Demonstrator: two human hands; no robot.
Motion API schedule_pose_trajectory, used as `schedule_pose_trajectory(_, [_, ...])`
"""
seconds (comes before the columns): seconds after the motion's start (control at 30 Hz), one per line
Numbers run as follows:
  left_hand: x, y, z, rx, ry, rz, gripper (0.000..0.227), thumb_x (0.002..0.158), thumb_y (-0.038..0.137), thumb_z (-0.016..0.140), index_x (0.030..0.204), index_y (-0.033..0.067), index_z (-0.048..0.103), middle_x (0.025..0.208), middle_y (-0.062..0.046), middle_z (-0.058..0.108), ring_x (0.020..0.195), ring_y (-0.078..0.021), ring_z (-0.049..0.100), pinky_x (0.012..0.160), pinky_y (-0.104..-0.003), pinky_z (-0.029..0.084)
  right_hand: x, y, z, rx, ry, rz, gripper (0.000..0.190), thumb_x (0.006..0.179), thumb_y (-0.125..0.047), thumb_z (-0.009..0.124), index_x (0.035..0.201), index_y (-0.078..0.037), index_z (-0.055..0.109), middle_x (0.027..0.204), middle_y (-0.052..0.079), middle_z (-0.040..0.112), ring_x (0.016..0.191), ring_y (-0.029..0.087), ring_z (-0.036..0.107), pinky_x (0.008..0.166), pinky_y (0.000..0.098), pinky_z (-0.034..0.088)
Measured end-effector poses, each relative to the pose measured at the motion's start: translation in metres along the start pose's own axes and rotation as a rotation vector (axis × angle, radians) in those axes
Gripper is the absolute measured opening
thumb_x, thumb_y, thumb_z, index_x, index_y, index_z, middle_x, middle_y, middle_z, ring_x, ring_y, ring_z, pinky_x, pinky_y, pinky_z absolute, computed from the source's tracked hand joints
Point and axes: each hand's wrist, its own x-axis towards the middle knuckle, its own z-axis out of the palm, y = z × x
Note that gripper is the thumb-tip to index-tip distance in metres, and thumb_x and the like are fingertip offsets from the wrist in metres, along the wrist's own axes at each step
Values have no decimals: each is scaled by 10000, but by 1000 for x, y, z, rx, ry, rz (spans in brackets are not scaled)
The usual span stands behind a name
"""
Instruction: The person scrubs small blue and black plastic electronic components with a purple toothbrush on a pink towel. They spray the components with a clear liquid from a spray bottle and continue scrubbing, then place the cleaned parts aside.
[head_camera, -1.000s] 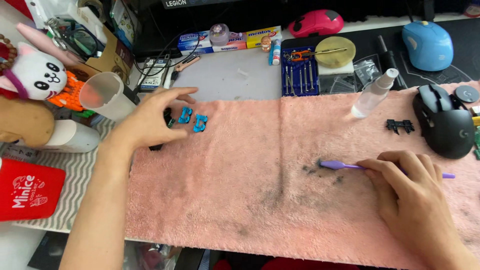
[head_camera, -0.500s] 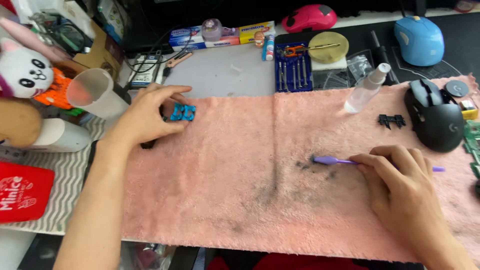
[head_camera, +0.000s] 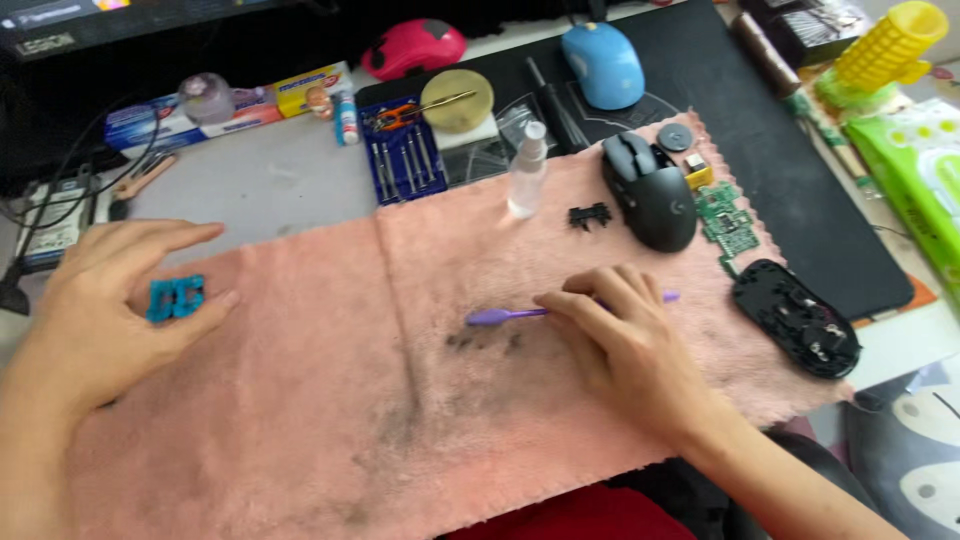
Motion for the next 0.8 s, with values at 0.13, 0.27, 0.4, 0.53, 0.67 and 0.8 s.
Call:
schedule_pose_trajectory(0.13, [22, 67, 5, -250, 72, 160, 345, 879, 122, 776, 1221, 96, 749, 1146, -51, 745, 1095, -217, 635, 1037, -354, 461, -2, 2, 1, -30, -24, 31, 168, 1039, -172, 588, 1154, -116, 696, 1031, 80, 597, 943, 270, 564, 865, 392, 431])
schedule_pose_trajectory(0.27, [41, 146, 23, -476, -45, 398, 251, 932, 173, 689, 1172, 115, 734, 1131, -50, 761, 998, -199, 719, 943, -356, 532, -3, 3, 1, -15, -14, -33, 155, 1039, -161, 581, 1148, -107, 675, 1047, 88, 609, 947, 274, 569, 867, 405, 444])
schedule_pose_trajectory(0.4, [66, 221, 54, -570, -156, 505, 429, 931, 28, 598, 1360, 46, 598, 1359, -116, 662, 1245, -275, 623, 1088, -404, 459, -3, 3, -3, 55, -81, -177, 214, 1035, -61, 478, 1178, -23, 633, 1077, 154, 594, 937, 325, 545, 834, 446, 446])
schedule_pose_trajectory(0.53, [99, 250, 103, -366, -101, 515, 616, 716, -153, 568, 1310, 7, 596, 1188, -152, 628, 1077, -364, 640, 865, -482, 539, -3, -1, -4, 38, -87, -250, 194, 1027, -47, 481, 1111, -36, 655, 1020, 164, 582, 853, 337, 528, 753, 442, 421])
schedule_pose_trajectory(0.67, [120, 267, 127, -149, -124, 518, 241, 869, -63, 540, 1040, 67, 648, 995, -135, 636, 996, -352, 638, 788, -491, 542, -2, 0, -7, 92, -118, -276, 167, 1040, -83, 499, 1084, -30, 651, 990, 139, 587, 845, 325, 516, 753, 439, 423])
schedule_pose_trajectory(0.8, [132, 269, 140, -10, -54, 549, 155, 882, -20, 559, 899, 115, 634, 899, -109, 648, 915, -331, 650, 756, -465, 541, -1, 0, -6, 122, -123, -281, 179, 1026, -37, 473, 1097, -19, 636, 971, 141, 560, 823, 322, 509, 729, 426, 420])
